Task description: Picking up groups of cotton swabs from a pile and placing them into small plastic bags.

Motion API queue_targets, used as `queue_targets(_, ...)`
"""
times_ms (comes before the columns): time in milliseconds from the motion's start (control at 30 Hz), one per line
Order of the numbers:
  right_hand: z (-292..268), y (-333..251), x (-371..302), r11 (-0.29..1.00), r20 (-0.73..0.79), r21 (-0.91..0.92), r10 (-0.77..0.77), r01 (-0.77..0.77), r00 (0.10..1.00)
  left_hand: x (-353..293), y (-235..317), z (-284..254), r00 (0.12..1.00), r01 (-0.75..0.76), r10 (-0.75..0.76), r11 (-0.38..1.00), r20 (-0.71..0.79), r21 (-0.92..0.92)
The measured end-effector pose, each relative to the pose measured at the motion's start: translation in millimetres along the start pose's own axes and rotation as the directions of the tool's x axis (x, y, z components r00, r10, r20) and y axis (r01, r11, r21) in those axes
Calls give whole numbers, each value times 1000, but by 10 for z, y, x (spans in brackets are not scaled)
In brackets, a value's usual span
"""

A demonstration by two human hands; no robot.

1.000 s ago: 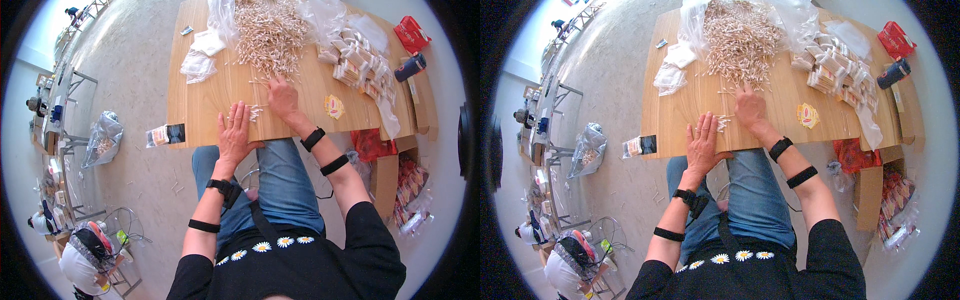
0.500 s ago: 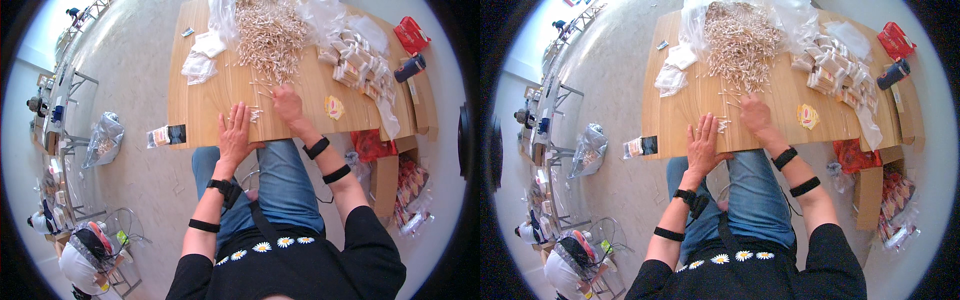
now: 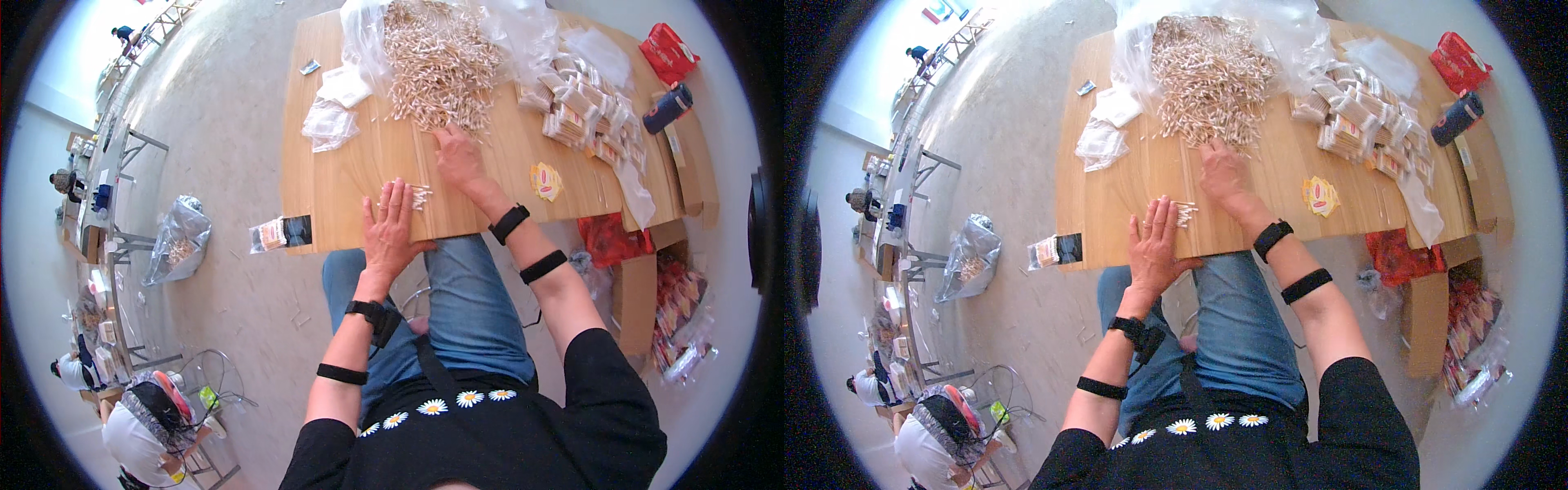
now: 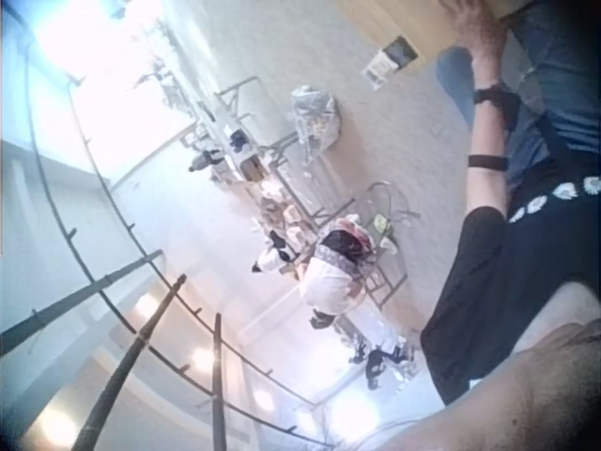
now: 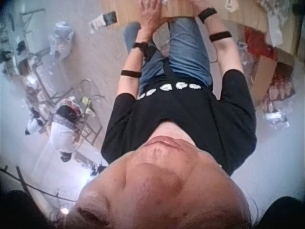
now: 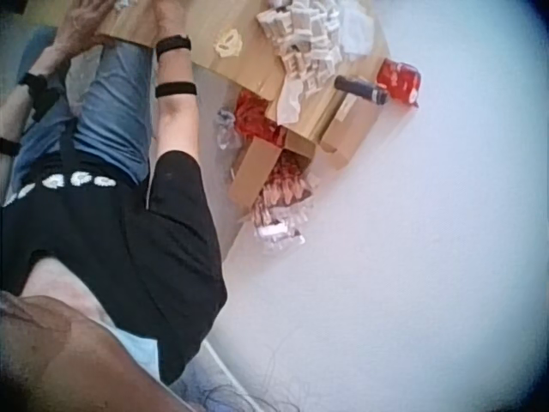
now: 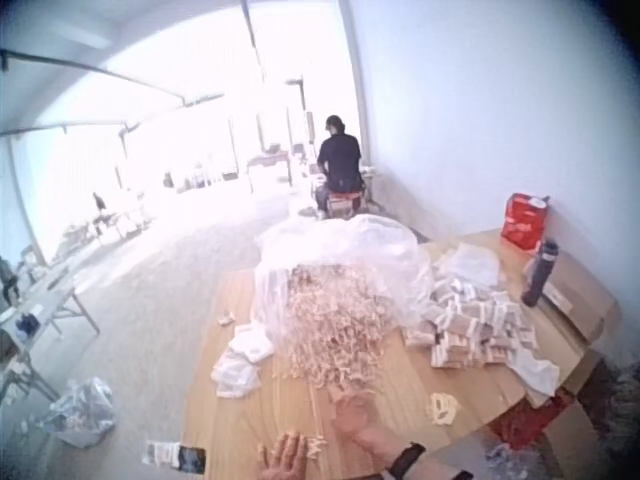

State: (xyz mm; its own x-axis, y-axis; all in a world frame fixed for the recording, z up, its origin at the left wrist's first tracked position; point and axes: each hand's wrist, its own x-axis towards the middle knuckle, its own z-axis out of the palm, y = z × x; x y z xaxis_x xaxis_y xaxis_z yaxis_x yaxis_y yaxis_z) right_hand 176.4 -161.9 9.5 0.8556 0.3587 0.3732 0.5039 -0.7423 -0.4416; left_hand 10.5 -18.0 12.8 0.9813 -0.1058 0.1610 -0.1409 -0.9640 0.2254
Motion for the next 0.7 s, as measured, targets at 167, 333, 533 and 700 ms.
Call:
queue_targets(167, -140, -377, -219, 978, 118, 141, -168, 151, 979, -8, -156, -75, 999, 37, -36, 998, -18, 55)
queue_targets(333, -274, -313, -758, 971, 411, 91, -238, 220, 880, 37, -21, -59, 999, 11, -13, 999, 51, 43)
queue_targets(533, -68, -777, -1036, 958, 423, -183, -127, 221, 897, -133, -90, 200, 993, -3, 31, 971, -112, 241)
queue_targets(700, 268, -874, -1162, 934, 310, -247, -176, 258, 934, -284, -133, 201, 984, 89, -54, 975, -172, 205)
